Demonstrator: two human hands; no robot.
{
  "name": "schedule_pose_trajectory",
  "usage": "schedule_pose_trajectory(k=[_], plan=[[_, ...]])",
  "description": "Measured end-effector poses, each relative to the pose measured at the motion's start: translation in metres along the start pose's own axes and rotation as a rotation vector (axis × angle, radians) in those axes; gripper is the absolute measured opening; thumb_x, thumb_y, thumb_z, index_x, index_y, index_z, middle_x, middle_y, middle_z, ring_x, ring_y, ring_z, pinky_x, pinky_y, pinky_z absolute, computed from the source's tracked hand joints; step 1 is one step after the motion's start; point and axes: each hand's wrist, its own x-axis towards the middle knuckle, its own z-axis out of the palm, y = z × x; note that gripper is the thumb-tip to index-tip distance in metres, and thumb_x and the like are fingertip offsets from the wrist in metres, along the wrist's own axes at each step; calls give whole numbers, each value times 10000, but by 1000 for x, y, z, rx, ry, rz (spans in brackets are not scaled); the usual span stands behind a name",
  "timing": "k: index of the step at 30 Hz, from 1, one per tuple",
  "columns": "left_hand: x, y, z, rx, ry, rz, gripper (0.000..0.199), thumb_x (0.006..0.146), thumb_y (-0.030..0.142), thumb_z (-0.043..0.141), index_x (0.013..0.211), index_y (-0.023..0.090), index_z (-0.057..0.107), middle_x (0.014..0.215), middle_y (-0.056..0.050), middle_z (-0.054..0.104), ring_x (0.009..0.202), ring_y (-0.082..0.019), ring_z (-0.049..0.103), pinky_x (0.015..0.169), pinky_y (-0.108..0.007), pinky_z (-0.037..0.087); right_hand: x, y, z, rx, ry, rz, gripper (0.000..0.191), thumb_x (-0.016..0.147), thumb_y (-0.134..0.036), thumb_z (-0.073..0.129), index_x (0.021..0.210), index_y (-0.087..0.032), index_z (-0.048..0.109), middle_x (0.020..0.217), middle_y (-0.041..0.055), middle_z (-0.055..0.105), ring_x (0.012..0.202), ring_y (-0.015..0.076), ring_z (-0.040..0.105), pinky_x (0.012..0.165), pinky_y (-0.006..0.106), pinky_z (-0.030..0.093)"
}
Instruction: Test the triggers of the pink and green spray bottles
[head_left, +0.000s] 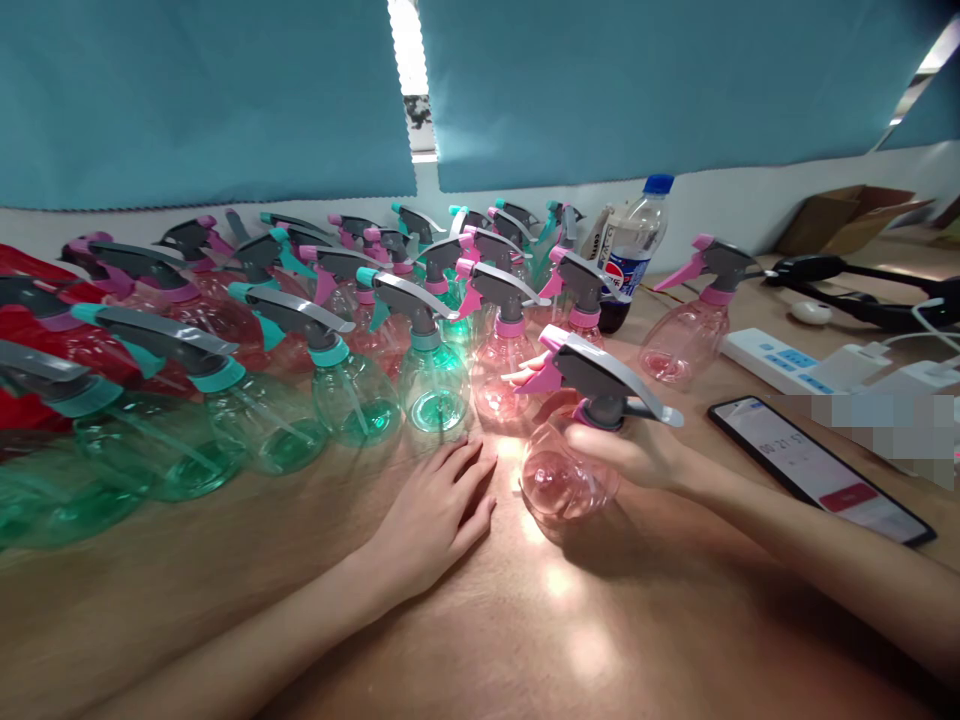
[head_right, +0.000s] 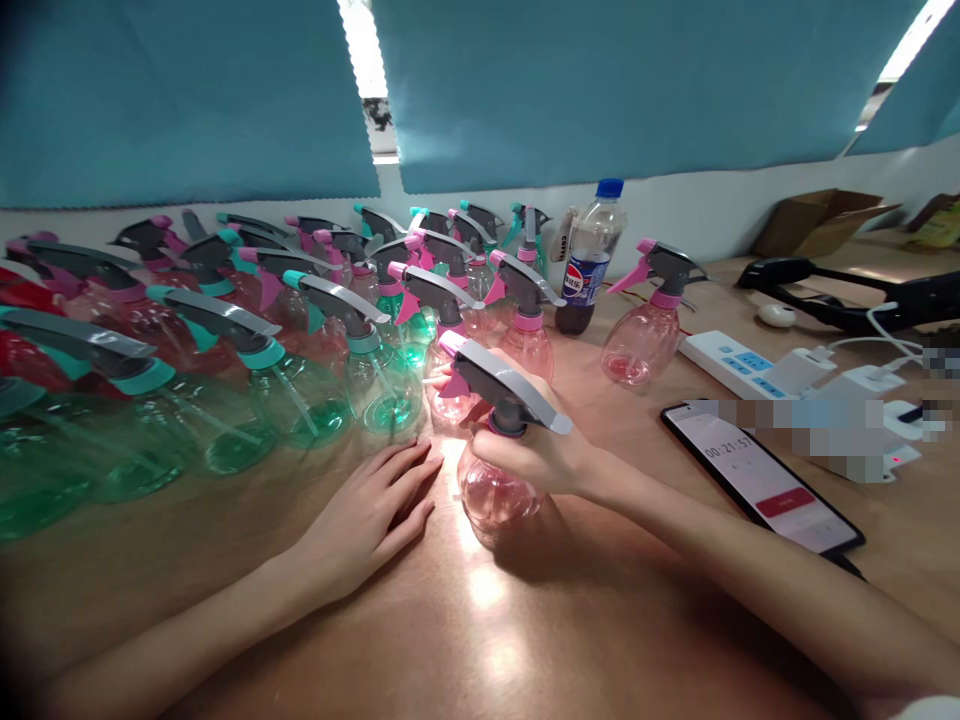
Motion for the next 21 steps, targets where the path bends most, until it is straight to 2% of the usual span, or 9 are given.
schedule_pose_trajectory(k=[4, 10, 21], plan=[[0, 0, 0, -7, 6, 2, 407, 954, 311, 445, 1319, 140, 499, 1370, -142, 494, 1254, -298, 428, 1027, -493, 391, 1, -2, -1, -5, -18, 8, 221, 594, -132, 413, 571, -230, 217, 525, -71, 235, 478, 77, 197, 418, 240, 177], [1, 1, -1, -21, -1, -6, 407, 952, 302, 443, 1322, 140, 495, 1373, -149, 492, 1247, -303, 435, 1026, -498, 388, 2, -2, -1, 19, -39, 21, 180, 612, -123, 421, 587, -225, 275, 548, -61, 279, 510, 93, 234, 455, 250, 256], [1, 1, -2, -17, 2, -5, 405, 953, 300, 442, 1320, 137, 497, 1373, -143, 490, 1249, -297, 429, 1037, -485, 382, 1, -8, -3, -30, -45, 80, 227, 621, -118, 432, 562, -222, 239, 509, -54, 262, 486, 93, 235, 438, 255, 232]])
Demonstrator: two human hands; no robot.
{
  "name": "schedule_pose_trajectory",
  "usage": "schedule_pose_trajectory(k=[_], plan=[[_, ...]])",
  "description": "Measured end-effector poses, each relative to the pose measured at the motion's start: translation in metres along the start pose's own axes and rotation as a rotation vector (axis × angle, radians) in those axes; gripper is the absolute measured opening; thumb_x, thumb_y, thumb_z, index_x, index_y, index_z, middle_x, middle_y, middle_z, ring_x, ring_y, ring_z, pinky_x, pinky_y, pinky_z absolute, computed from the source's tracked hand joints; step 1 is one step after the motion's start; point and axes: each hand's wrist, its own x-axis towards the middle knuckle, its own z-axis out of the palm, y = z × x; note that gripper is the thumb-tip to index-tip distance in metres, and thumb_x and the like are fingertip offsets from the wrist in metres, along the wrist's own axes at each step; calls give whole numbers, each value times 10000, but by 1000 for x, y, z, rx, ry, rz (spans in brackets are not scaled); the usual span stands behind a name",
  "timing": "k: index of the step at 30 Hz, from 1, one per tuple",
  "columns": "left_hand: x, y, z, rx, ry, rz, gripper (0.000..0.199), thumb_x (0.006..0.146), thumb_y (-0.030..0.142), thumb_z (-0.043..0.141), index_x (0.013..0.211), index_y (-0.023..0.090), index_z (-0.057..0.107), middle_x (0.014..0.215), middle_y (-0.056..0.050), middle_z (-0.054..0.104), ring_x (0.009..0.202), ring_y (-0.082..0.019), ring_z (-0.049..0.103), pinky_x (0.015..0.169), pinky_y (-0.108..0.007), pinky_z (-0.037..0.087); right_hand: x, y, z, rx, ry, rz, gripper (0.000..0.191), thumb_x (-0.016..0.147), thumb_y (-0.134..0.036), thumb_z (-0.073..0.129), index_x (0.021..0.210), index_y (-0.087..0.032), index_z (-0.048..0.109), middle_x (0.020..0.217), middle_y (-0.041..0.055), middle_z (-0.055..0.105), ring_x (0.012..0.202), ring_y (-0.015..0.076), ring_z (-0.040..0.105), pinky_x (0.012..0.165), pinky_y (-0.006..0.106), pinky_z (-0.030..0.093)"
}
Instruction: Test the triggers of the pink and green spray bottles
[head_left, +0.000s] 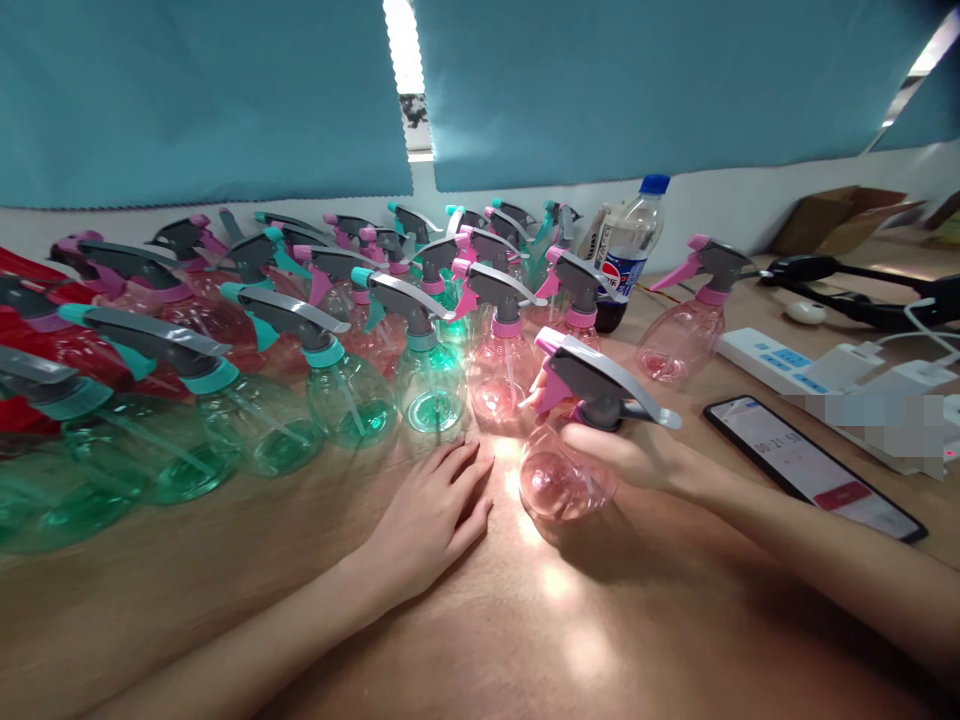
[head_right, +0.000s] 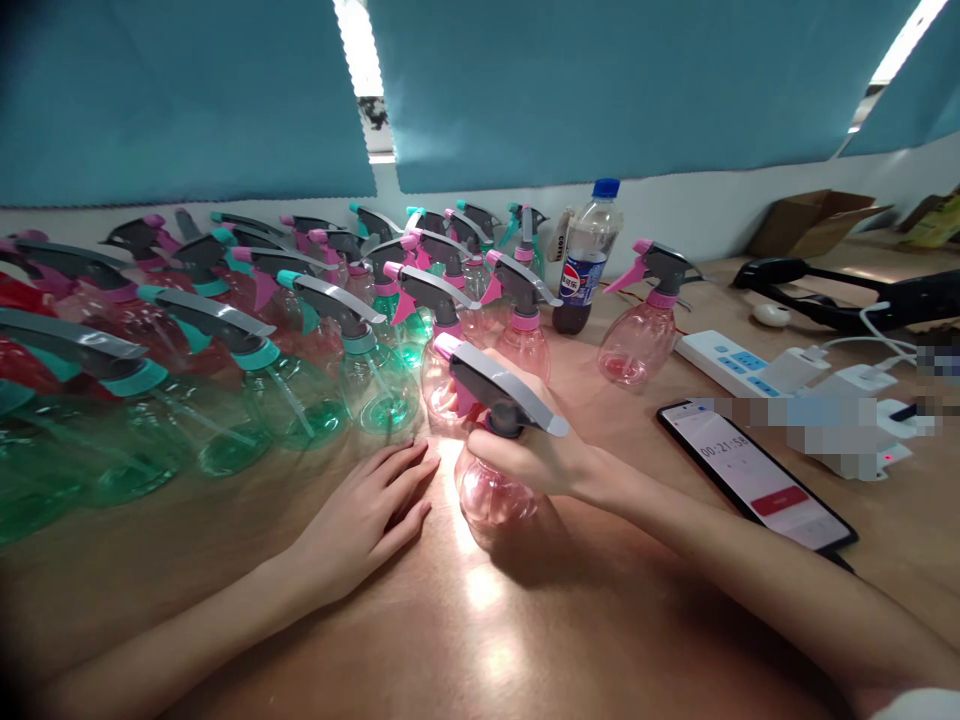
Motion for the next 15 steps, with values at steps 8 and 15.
schedule_pose_trajectory(k=[8, 15], plan=[[0, 0, 0, -2, -3, 3, 408, 951, 294, 442, 1324, 138, 496, 1372, -145, 491, 1246, -299, 429, 1033, -494, 384, 0, 5, -1, 11, 8, -27, 218, 598, -134, 434, 558, -221, 237, 523, -56, 244, 488, 87, 213, 434, 252, 202], [0, 0, 0, -5, -1, 0, 410, 952, 300, 437, 1326, 144, 492, 1372, -142, 493, 1244, -300, 435, 1028, -495, 389, 0, 7, 1, 51, 45, -17, 210, 642, -158, 513, 571, -230, 329, 516, -53, 305, 485, 108, 290, 459, 263, 323]])
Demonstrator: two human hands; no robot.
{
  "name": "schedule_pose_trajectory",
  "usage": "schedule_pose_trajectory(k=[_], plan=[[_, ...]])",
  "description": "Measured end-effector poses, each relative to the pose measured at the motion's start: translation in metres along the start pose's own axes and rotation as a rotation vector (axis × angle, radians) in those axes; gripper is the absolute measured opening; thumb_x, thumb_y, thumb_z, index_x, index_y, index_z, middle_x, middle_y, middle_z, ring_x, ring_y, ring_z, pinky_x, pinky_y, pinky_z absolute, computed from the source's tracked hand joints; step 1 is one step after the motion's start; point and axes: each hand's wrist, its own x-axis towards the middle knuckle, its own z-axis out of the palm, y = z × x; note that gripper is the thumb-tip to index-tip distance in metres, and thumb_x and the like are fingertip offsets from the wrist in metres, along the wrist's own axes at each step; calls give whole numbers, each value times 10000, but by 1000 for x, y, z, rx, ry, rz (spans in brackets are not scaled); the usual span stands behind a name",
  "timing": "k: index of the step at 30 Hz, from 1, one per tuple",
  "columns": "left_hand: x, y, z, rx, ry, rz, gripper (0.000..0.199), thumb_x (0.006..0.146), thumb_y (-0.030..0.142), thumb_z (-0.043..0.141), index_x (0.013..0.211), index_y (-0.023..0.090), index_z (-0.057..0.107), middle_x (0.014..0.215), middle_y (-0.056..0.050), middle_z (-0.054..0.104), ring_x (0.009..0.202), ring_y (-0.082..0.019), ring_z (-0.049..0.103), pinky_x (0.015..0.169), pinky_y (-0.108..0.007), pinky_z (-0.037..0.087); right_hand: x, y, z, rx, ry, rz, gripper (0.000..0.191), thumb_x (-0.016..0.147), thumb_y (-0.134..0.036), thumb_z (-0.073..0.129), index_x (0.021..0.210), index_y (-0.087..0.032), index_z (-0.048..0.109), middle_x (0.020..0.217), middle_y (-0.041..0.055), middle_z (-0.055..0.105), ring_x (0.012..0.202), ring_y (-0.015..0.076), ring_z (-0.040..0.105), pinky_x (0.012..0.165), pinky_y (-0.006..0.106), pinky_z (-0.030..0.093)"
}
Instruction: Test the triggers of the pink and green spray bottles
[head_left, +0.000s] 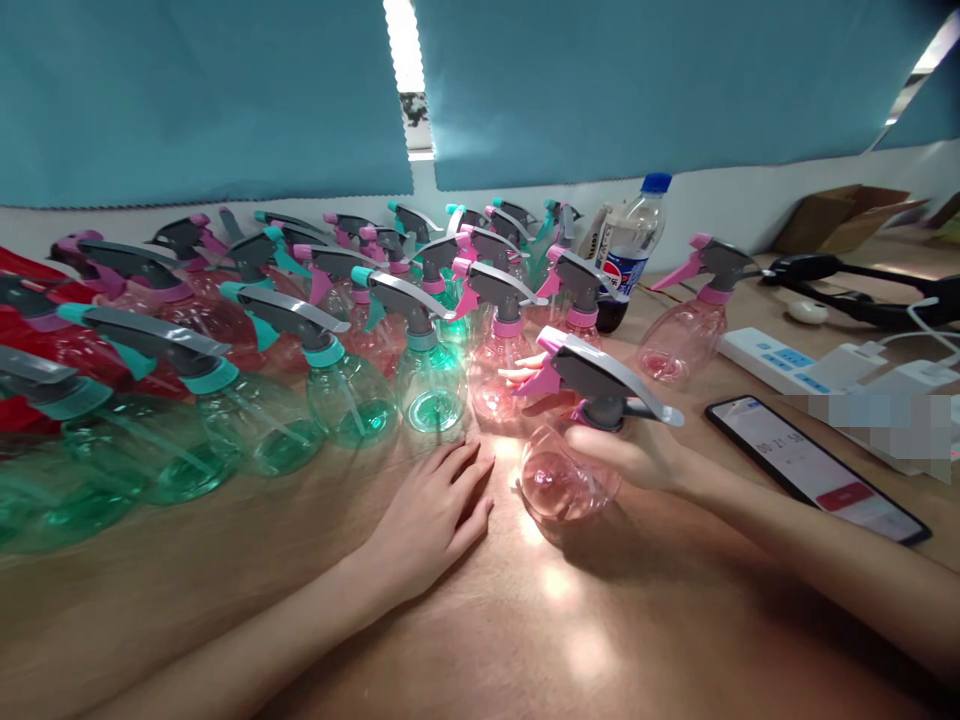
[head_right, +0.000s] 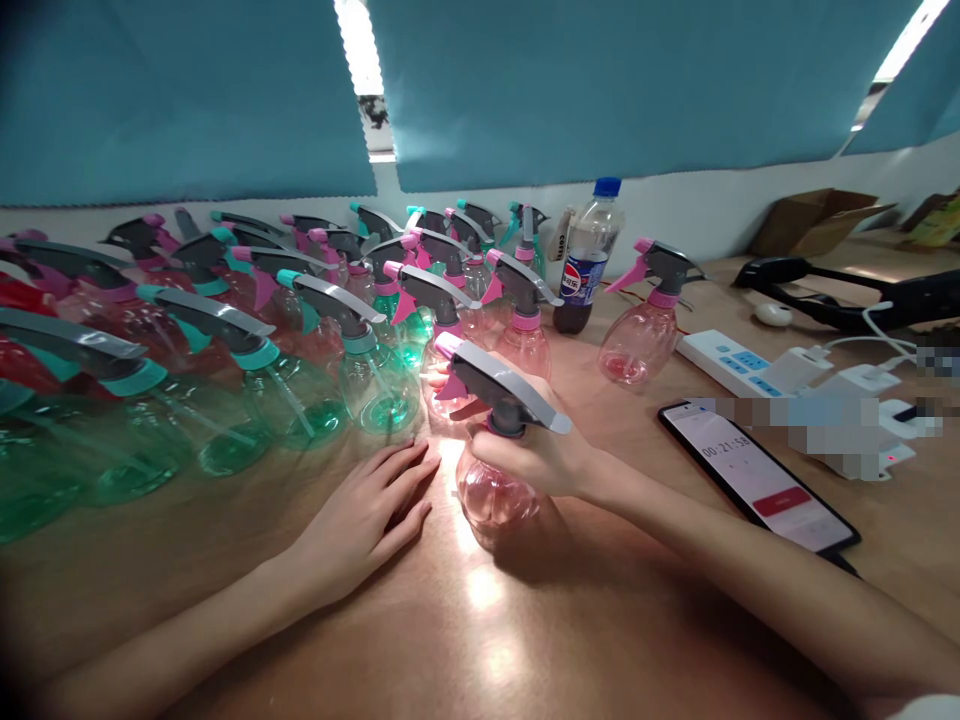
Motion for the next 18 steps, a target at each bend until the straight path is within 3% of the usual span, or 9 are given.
schedule_pose_trajectory(k=[4, 12, 18], plan=[[-1, -1, 1, -5, 6, 0, 405, 953, 305, 435, 1325, 152, 491, 1371, -139, 495, 1240, -299, 441, 1022, -495, 393, 2, -2, -1, 0, -12, -16, 67, 641, -174, 514, 660, -231, 484, 524, -41, 407, 487, 134, 394, 501, 297, 411], [0, 0, 1, 0, -2, -1, 410, 953, 307, 438, 1326, 145, 492, 1376, -137, 489, 1245, -296, 436, 1036, -485, 381, 0, 4, -2, -7, -33, 1, 70, 657, -171, 532, 651, -235, 502, 501, -43, 366, 471, 132, 374, 456, 282, 381], [0, -1, 1, -8, 12, 1, 407, 948, 298, 441, 1327, 159, 489, 1371, -135, 496, 1240, -297, 443, 1028, -491, 389, -2, 7, -2, -15, -9, 26, 49, 684, -206, 586, 669, -238, 553, 528, -23, 449, 588, 184, 514, 509, 306, 437]])
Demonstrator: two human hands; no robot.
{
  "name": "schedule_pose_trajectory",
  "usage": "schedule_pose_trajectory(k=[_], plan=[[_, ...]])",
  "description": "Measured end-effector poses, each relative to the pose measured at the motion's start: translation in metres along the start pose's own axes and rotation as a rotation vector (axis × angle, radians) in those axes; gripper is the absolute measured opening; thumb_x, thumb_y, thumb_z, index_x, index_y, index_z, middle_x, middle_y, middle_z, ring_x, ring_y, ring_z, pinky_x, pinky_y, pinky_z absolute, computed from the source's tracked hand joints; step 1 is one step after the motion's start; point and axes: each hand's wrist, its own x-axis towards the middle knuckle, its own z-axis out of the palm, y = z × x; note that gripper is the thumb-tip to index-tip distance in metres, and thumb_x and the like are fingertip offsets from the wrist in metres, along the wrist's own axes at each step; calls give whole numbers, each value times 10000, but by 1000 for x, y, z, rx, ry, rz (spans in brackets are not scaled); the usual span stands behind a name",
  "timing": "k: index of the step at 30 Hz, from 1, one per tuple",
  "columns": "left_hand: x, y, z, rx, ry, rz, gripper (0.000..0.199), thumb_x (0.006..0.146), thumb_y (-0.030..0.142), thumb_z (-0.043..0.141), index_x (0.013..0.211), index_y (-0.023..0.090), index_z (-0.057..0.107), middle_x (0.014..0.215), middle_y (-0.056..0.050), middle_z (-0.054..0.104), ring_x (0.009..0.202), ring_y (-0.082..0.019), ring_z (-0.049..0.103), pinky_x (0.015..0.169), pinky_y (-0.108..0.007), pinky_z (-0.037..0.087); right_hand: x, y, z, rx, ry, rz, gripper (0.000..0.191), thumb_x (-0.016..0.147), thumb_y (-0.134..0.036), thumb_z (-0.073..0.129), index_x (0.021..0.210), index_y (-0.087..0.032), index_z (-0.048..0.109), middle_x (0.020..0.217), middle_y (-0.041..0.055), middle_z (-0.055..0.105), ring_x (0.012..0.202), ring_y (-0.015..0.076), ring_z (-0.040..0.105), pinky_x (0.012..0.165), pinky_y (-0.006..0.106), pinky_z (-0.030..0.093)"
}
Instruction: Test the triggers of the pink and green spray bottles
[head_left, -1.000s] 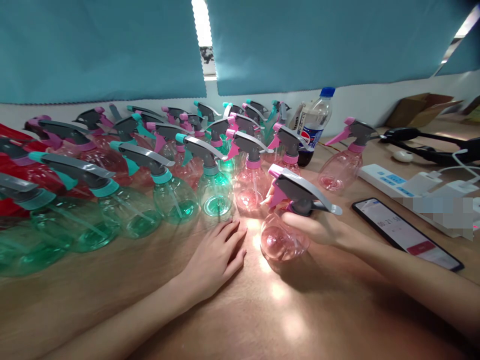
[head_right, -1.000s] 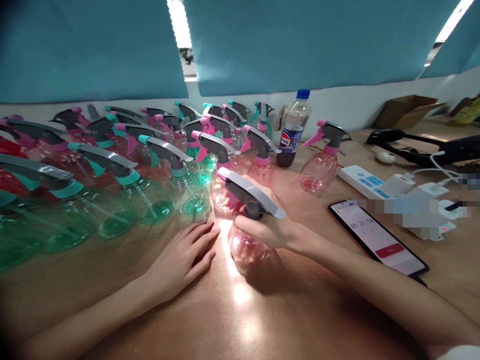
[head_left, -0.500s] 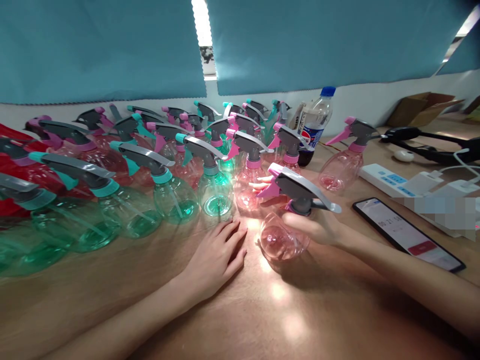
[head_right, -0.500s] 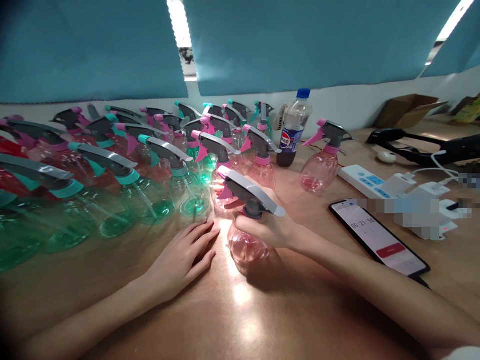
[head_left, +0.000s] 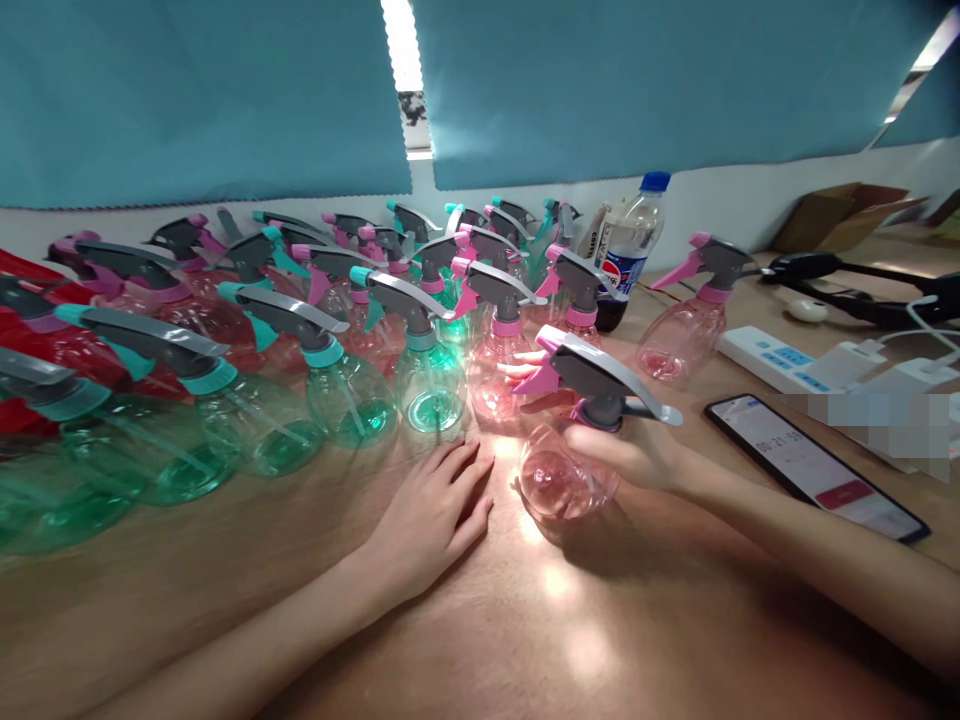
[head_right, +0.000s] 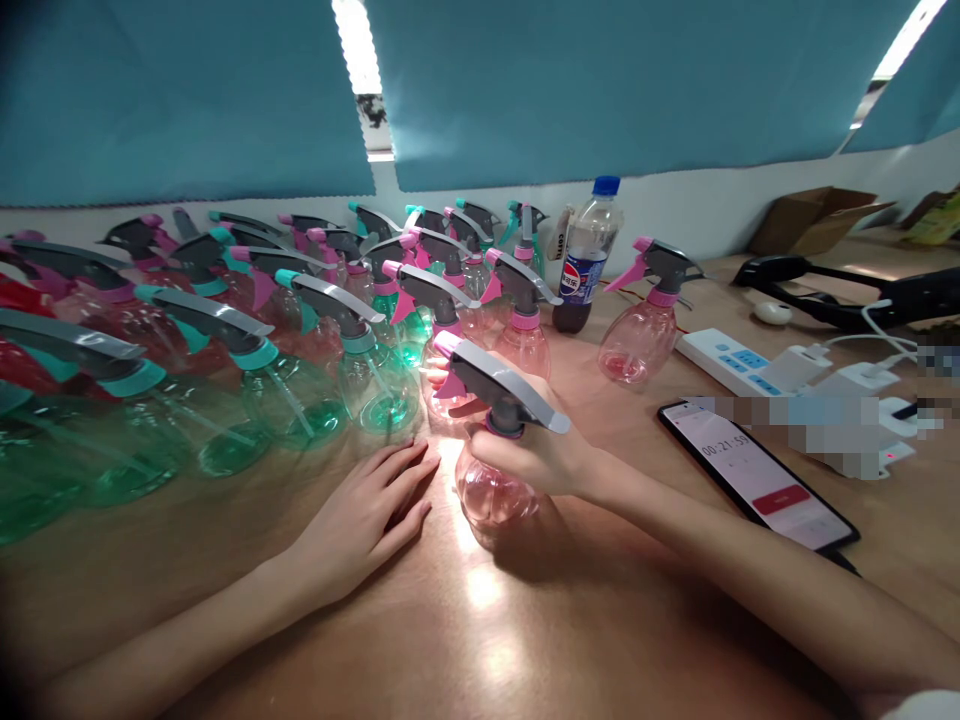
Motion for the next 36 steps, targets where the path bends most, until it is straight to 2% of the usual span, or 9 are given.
schedule_pose_trajectory(k=[10, 15, 20, 23, 28, 36], plan=[[0, 0, 0, 20, -22, 4, 414, 957, 304, 432, 1329, 132, 489, 1381, -143, 484, 1249, -297, 428, 1034, -493, 382, -2, 5, 1, 32, -42, -11, 70, 691, -164, 554, 665, -226, 574, 557, -14, 518, 613, 187, 543, 556, 327, 465], [0, 0, 0, 16, -19, -1, 415, 955, 304, 434, 1334, 141, 483, 1381, -142, 484, 1245, -300, 433, 1029, -501, 387, -2, 3, 3, 35, -6, -14, 75, 658, -151, 538, 623, -216, 531, 536, -22, 469, 610, 180, 515, 553, 321, 446], [0, 0, -1, 18, -15, 6, 416, 957, 297, 432, 1339, 138, 478, 1384, -141, 481, 1248, -296, 432, 1033, -493, 384, 2, -3, 1, 28, -48, -20, 64, 638, -165, 503, 607, -221, 497, 544, -18, 452, 588, 176, 497, 542, 314, 419], [0, -1, -1, 18, -12, 6, 418, 956, 298, 435, 1338, 134, 479, 1381, -142, 483, 1245, -296, 433, 1030, -490, 387, 3, -5, 1, 21, -35, -30, 101, 621, -155, 491, 571, -224, 436, 532, -22, 424, 545, 151, 432, 512, 292, 382], [0, 0, 0, 21, -16, 1, 413, 952, 292, 436, 1329, 131, 489, 1370, -142, 494, 1235, -297, 439, 1021, -493, 394, 3, -8, 2, 31, 6, -107, 206, 586, -128, 434, 543, -223, 257, 507, -63, 253, 473, 83, 209, 424, 234, 199], [0, -1, 1, 14, -2, 10, 414, 951, 299, 436, 1326, 134, 495, 1366, -147, 499, 1232, -300, 442, 1021, -497, 392, 6, -8, 2, 61, -38, -145, 243, 591, -95, 407, 559, -224, 205, 519, -79, 203, 467, 66, 165, 417, 229, 163]])
